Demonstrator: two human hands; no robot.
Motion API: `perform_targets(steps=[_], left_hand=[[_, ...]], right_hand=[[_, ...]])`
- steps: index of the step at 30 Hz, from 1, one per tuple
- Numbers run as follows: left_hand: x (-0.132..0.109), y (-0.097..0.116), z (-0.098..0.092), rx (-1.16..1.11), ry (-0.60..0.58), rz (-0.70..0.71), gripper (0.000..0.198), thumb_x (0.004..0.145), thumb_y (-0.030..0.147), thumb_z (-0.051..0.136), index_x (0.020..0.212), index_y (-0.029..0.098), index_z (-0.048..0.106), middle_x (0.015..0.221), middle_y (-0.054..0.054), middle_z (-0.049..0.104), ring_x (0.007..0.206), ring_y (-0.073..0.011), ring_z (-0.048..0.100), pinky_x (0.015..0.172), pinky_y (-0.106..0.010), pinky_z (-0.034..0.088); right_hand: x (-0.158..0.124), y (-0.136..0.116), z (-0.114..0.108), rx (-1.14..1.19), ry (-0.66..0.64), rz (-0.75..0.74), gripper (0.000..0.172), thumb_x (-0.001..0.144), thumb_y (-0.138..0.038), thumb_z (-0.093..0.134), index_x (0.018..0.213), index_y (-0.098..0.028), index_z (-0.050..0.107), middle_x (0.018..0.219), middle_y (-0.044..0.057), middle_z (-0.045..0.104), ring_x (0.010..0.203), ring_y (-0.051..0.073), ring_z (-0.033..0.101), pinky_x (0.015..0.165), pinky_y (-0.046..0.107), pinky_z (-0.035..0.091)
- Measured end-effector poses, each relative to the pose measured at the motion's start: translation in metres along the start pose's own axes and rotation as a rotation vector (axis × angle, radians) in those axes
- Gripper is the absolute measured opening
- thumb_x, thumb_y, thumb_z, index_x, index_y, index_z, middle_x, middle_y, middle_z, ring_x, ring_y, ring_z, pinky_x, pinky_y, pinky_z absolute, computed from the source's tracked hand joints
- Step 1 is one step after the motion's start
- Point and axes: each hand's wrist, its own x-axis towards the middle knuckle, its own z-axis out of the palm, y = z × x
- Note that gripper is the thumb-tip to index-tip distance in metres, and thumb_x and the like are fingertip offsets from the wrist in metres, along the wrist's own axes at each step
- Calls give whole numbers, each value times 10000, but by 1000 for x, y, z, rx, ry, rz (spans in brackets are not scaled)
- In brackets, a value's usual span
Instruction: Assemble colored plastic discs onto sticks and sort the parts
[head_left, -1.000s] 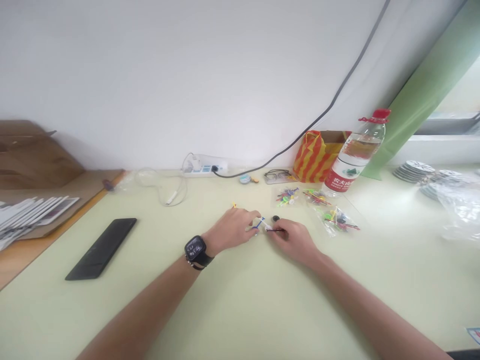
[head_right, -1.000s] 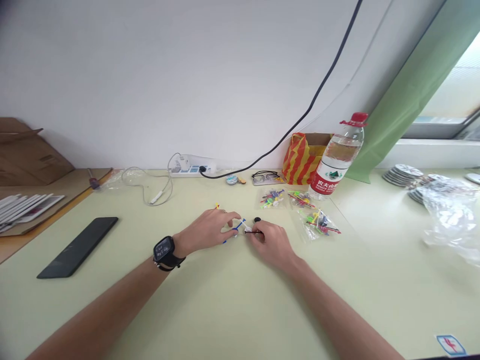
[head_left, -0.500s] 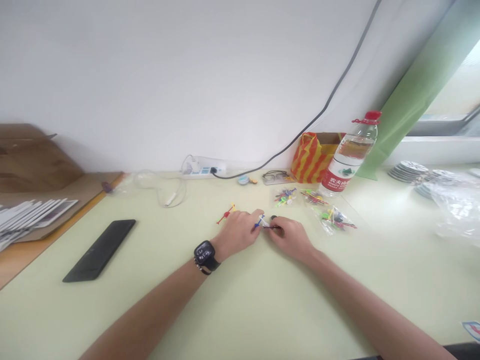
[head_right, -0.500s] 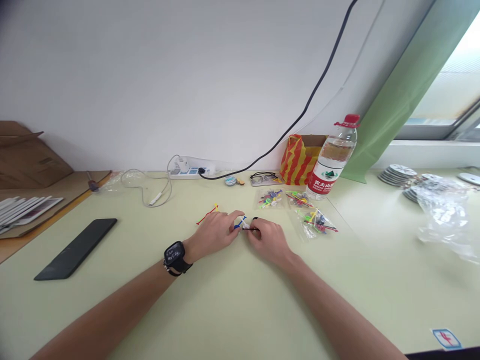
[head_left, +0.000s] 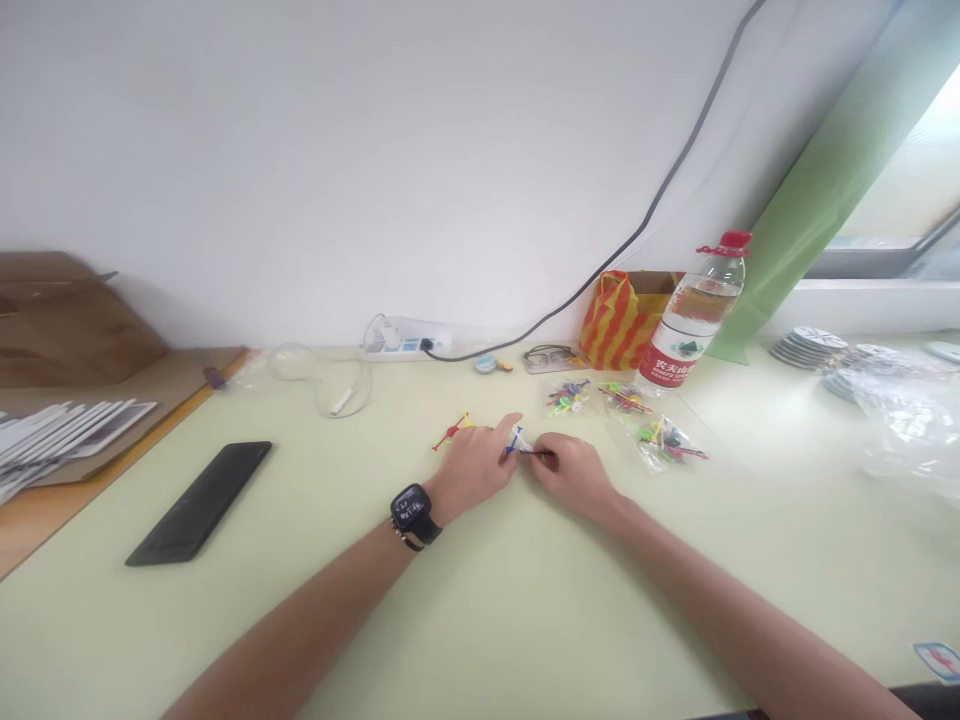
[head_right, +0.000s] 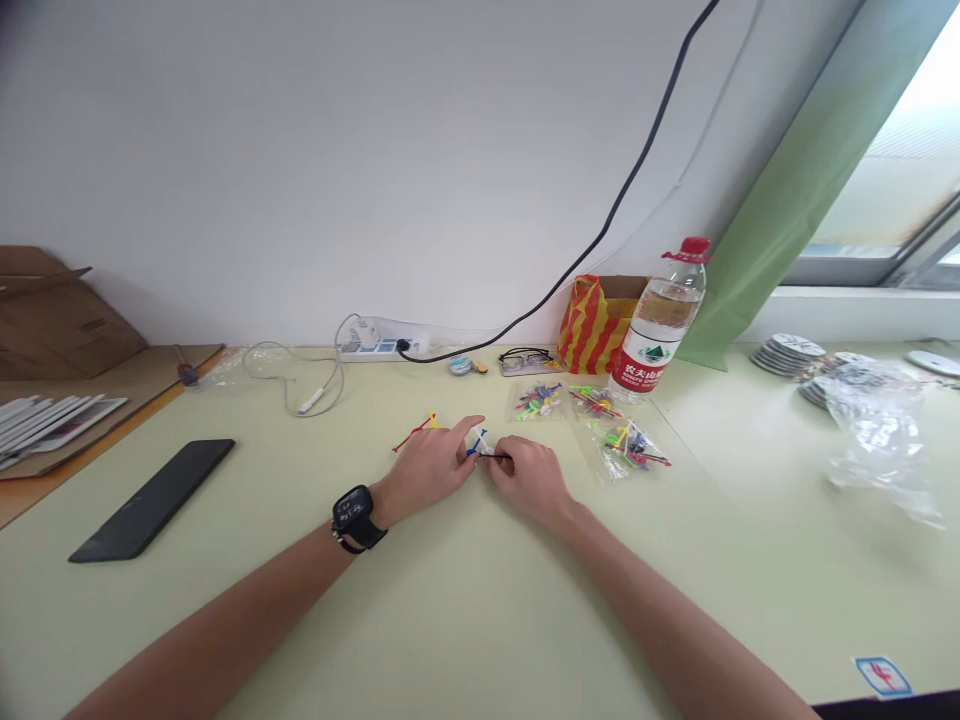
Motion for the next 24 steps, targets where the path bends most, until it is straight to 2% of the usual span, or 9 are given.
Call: perform_targets(steps=[9,17,24], left_hand=[[1,-9,1,43,49,-65,467,964,282,509,1428,230,479,898,-69,738,881,-275,703,779,-369,483],[3,-15,-12,-82,36,-18,427,964,312,555,1386,263,519,853,-4,749,900,-250,702,761,-341,482],[4,-22,-21,-110,27,40,393,976,298,524,1367,262,544,929,0,773,922,-231,708,829,-344,497]], right_hand=[[27,-11,1,-101,-49,7,187,870,-224,581,684,-208,572,735,25,678,668,163,539,595,282,255],[17,-6,0,-73,-47,19,175,855,-216,575,681,-210,560,684,4,644,614,148,490,579,281,237],[15,-4,-2,-69,-38,-3,189,877,-238,576,690,-213,577,678,2,648,617,149,510,579,284,242]])
